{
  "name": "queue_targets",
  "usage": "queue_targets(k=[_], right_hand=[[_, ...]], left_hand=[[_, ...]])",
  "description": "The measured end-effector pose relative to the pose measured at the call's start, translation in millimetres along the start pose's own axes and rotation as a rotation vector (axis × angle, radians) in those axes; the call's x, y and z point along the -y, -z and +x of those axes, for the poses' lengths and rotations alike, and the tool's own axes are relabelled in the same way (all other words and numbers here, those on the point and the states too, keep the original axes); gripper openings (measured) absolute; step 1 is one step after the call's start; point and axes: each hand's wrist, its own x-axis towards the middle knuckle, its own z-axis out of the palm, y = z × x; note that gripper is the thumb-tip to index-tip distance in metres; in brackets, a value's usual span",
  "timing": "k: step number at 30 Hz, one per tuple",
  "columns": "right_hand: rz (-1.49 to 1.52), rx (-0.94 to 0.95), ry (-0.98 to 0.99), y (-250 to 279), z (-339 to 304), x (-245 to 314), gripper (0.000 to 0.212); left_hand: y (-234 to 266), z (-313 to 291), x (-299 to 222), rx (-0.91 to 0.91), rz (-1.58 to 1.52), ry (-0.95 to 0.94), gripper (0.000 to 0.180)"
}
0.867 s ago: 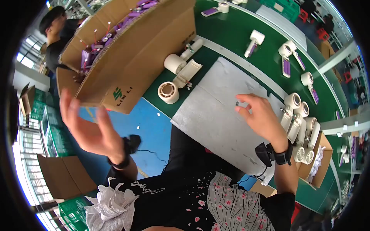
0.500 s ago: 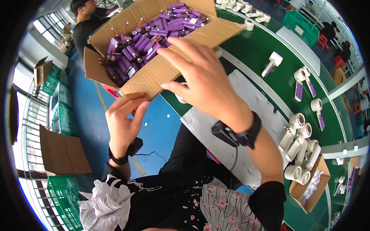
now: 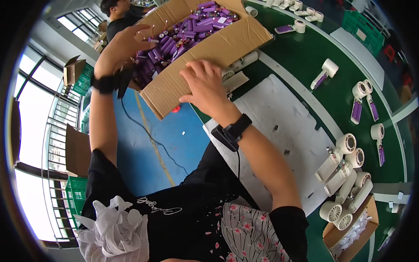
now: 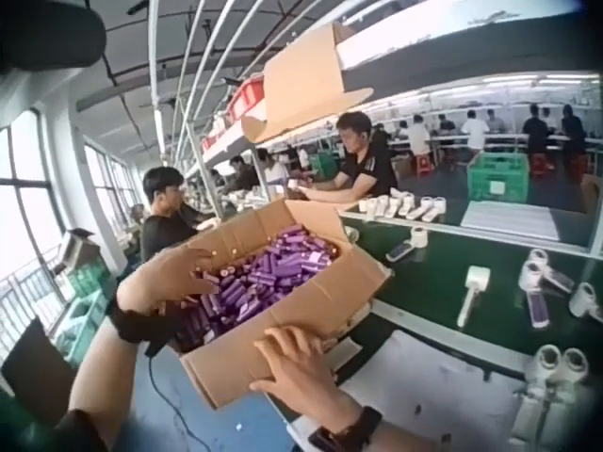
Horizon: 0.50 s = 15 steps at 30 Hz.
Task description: The person picks up a battery pack from a box, places it into a handheld fan housing, and connects the wires to a circuit board by hand. After testing the connection, they press the battery into the compartment and set the fan aside.
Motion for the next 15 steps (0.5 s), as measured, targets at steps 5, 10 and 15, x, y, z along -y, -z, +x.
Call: queue_targets(k=[5,10,15], right_hand=[[0.011,-0.079,0.060,-8,-6,-7,0.062],[-0.016,-0.100,0.030,-10,-9,-16,0.060],[0.006,-0.099,0.044,-8,-6,-1,0.059]], left_hand=[[-64,93,66,0.370,0.434,0.110,0.075],[-94,72,51,0.525,0.542,0.220,0.115],[-87,70,89,0.564,0.347,0.341,0.117]])
